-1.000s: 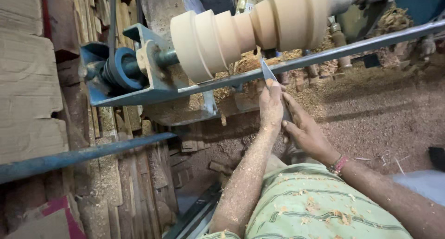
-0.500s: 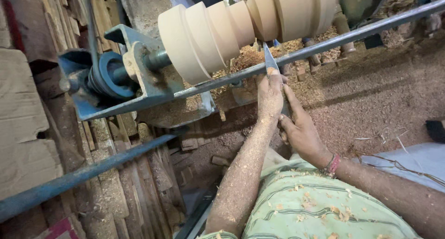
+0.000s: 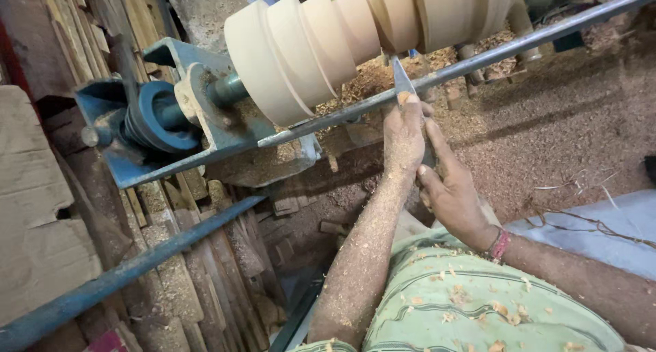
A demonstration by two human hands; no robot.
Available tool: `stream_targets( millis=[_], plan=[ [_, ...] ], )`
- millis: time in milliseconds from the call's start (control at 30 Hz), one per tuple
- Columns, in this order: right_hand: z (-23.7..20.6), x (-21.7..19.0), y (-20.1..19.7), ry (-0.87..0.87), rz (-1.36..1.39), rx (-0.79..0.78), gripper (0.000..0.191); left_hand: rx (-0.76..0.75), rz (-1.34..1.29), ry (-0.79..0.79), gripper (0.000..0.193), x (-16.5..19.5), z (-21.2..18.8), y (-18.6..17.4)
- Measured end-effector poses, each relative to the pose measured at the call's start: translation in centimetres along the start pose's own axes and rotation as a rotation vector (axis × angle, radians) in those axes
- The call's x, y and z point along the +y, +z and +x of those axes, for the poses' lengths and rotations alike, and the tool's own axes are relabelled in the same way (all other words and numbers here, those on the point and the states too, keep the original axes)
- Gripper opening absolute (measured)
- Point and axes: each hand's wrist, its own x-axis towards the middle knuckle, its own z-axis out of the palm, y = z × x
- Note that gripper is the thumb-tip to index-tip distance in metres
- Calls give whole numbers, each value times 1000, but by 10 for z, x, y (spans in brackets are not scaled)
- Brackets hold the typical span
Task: The person holds a small paper template against a spinning wooden workpiece on a lathe and marks it with a red pencil. They then use a chisel, braced on the tool rest with both hands, to shape and smooth the rotating wood, cutting grooves and profiles into the piece.
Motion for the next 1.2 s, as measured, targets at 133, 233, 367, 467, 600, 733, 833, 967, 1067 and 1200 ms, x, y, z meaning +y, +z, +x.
stream_targets(
  millis=[133,233,367,467,600,733,833,967,1067,1200],
  plan=[
    [1,1,1,-35,-41,21,77,5,-38,82,43,-1,1,1],
    [3,2,0,26,11,10,76,7,-94,73,42,-3,1,2],
    [4,6,-2,38,-22,30,72,20,-155,11,41,-3,2,6],
    [5,8,-4,67,46,5,71,39,-179,-26,40,0,2,8],
    [8,8,-7,88,-23,27,70,52,-200,2,40,2,0,10],
    [10,6,-10,106,-107,34,69,62,-132,27,42,3,0,10],
    [12,3,-13,-32,-171,15,68,72,-127,47,40,4,0,12],
    [13,-2,-15,130,-112,-14,70,67,-170,31,39,4,0,13],
    [12,-7,-17,119,-140,5,68,84,-150,15,42,3,1,14],
    [14,-11,-19,161,-168,-9,70,74,-254,49,44,-1,5,17]
  ],
)
